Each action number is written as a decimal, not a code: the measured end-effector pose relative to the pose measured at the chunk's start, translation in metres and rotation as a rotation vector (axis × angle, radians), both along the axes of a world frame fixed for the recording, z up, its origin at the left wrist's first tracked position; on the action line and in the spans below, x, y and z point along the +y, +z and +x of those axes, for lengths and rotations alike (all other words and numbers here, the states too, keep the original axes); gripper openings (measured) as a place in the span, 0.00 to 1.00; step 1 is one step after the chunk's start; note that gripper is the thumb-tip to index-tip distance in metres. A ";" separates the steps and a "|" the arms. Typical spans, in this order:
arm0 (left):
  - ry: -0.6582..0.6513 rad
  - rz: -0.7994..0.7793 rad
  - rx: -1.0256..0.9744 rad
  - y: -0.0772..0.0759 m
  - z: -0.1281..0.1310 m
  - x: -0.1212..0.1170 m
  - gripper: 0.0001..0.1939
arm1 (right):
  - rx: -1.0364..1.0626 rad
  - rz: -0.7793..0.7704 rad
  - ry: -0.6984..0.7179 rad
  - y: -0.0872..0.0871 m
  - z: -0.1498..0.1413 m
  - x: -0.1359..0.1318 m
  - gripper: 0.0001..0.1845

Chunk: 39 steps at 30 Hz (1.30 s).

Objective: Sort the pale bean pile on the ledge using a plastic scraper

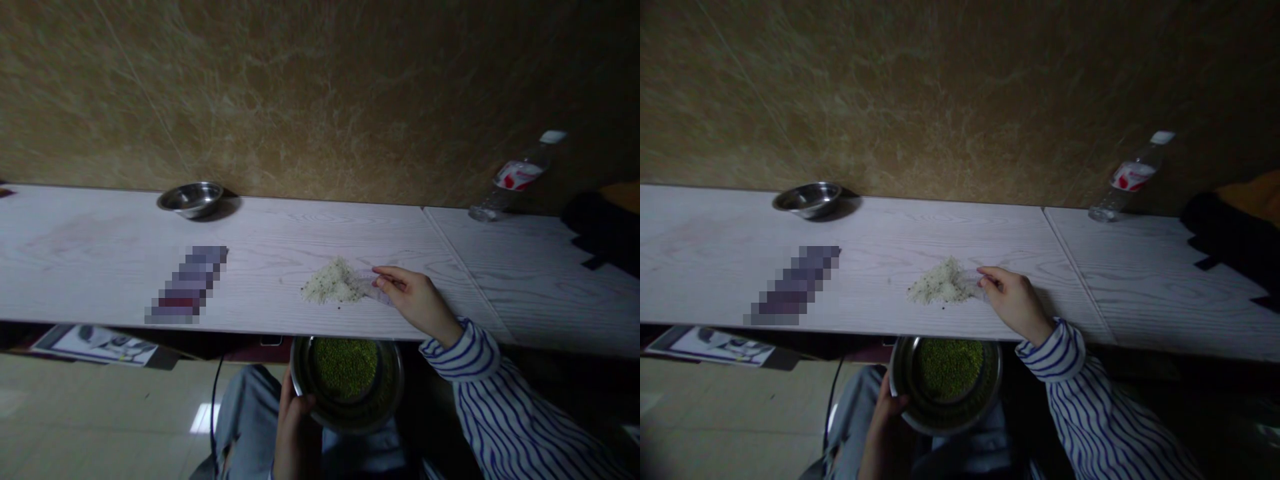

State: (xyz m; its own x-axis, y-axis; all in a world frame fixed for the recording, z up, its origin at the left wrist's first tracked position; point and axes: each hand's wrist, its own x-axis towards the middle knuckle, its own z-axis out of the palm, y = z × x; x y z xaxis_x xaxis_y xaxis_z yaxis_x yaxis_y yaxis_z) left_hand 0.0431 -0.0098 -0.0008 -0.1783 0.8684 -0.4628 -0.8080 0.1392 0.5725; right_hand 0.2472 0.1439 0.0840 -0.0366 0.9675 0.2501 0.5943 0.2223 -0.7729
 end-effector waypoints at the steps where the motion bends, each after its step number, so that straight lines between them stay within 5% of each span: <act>1: -0.004 0.000 0.004 0.000 0.001 0.000 0.28 | -0.005 -0.002 0.007 0.000 -0.001 -0.002 0.16; 6: -0.034 0.004 -0.007 0.000 0.006 -0.001 0.35 | -0.012 0.006 0.016 0.005 0.004 -0.014 0.16; 14: -0.049 -0.006 -0.030 -0.007 0.006 -0.003 0.30 | -0.017 0.053 -0.126 0.005 0.032 -0.022 0.16; 28: -0.063 -0.015 -0.014 -0.006 0.009 -0.004 0.31 | -0.002 -0.018 -0.058 -0.005 0.026 -0.028 0.15; 39: -0.071 -0.013 -0.012 -0.004 0.012 -0.003 0.34 | 0.100 -0.064 -0.045 0.004 0.031 -0.046 0.15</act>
State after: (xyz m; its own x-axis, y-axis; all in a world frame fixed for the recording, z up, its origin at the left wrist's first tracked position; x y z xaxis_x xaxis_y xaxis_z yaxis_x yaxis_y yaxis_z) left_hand 0.0549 -0.0127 -0.0052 -0.1112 0.8723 -0.4761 -0.8025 0.2038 0.5608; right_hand 0.2780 0.0980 0.0882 0.0291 0.9818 0.1877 0.5216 0.1453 -0.8408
